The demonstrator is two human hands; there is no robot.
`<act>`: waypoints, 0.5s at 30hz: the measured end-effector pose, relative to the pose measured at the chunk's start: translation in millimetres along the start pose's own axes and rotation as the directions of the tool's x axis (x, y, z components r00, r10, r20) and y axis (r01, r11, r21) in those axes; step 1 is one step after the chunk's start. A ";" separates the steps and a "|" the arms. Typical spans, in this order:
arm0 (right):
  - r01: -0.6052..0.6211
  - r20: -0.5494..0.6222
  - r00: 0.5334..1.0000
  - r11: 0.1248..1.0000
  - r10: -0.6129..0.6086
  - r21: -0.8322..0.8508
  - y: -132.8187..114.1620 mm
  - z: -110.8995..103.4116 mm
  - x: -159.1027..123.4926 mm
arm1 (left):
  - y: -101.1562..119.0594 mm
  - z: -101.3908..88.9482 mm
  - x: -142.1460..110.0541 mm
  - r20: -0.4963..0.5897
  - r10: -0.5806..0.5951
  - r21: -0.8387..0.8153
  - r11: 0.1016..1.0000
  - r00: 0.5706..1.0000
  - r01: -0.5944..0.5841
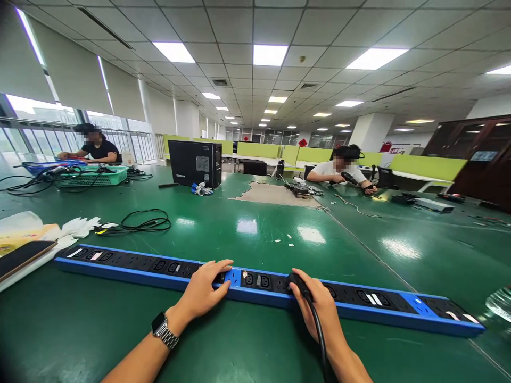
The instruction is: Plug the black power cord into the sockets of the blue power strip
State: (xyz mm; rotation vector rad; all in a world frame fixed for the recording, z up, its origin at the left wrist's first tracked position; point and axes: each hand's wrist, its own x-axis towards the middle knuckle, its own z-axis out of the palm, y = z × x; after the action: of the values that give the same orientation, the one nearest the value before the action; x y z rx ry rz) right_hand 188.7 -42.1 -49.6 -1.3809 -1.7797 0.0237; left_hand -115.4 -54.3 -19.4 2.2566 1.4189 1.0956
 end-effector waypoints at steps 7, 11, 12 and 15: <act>0.084 0.012 0.996 0.996 -0.084 -0.043 -15.4 12.8 0.9 | -0.1 2.0 -1.5 -0.019 0.003 0.019 1.000 1.000 -0.003; 0.088 0.025 0.996 0.995 -0.087 -0.050 -22.0 19.4 2.3 | -0.3 2.4 -2.1 -0.023 0.009 0.014 1.000 1.000 -0.009; 0.085 0.034 0.996 0.995 -0.083 -0.061 -22.9 21.1 1.8 | -0.1 2.9 -2.3 -0.024 0.008 0.008 1.000 1.000 -0.008; 0.075 0.033 0.997 0.987 -0.071 -0.140 -21.7 25.3 -1.0 | 2.3 5.1 -3.4 -0.031 0.009 -0.009 1.000 0.999 -0.009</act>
State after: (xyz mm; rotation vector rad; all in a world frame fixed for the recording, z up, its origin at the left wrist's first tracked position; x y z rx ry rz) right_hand 155.9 -39.6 -55.6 -1.4192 -1.8839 -0.1253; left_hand -111.0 -57.6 -23.1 2.2511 1.4135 1.1419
